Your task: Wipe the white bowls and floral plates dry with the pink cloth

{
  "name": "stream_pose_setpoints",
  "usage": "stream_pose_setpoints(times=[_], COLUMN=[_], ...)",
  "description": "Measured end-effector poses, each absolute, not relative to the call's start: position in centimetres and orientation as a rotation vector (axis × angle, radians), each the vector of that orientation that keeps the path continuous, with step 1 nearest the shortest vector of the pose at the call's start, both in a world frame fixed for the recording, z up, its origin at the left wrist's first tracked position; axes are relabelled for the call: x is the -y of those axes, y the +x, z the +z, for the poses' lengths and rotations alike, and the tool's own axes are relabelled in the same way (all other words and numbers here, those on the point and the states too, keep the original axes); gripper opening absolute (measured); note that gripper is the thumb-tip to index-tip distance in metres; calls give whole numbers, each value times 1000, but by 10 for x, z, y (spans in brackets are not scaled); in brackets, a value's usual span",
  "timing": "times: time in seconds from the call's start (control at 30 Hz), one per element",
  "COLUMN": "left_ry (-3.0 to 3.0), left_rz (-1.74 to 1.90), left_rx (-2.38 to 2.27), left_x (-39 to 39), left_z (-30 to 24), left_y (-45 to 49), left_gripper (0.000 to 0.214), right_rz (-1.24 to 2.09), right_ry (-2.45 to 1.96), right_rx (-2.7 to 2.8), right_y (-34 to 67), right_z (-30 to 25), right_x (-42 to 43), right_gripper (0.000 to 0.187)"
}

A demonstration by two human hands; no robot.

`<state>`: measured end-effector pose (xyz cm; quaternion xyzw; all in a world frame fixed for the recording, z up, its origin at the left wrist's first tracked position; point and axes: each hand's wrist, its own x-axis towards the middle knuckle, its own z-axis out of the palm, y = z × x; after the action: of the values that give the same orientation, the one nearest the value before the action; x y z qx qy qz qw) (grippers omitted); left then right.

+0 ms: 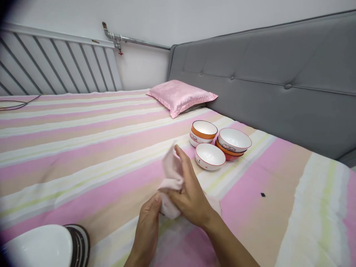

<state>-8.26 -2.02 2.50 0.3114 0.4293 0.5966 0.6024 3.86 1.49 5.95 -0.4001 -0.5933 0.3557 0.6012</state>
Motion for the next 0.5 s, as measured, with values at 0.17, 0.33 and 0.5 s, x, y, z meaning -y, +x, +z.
stream_pose_setpoints(times=[0.17,0.33,0.5], left_ry=[548,458,429], left_rz=[1396,1458,1558], left_rx=[-916,-870,-916], left_x=[19,17,17], left_z=[30,32,30], left_y=[-82,-83,-85], left_gripper=[18,26,27], right_rz=[734,507,267], right_ry=[-923,-937,-896], right_rx=[1588,1877,2352], right_y=[27,31,29], right_z=[76,89,83], right_x=[-14,-17,-22], right_gripper=[70,51,30])
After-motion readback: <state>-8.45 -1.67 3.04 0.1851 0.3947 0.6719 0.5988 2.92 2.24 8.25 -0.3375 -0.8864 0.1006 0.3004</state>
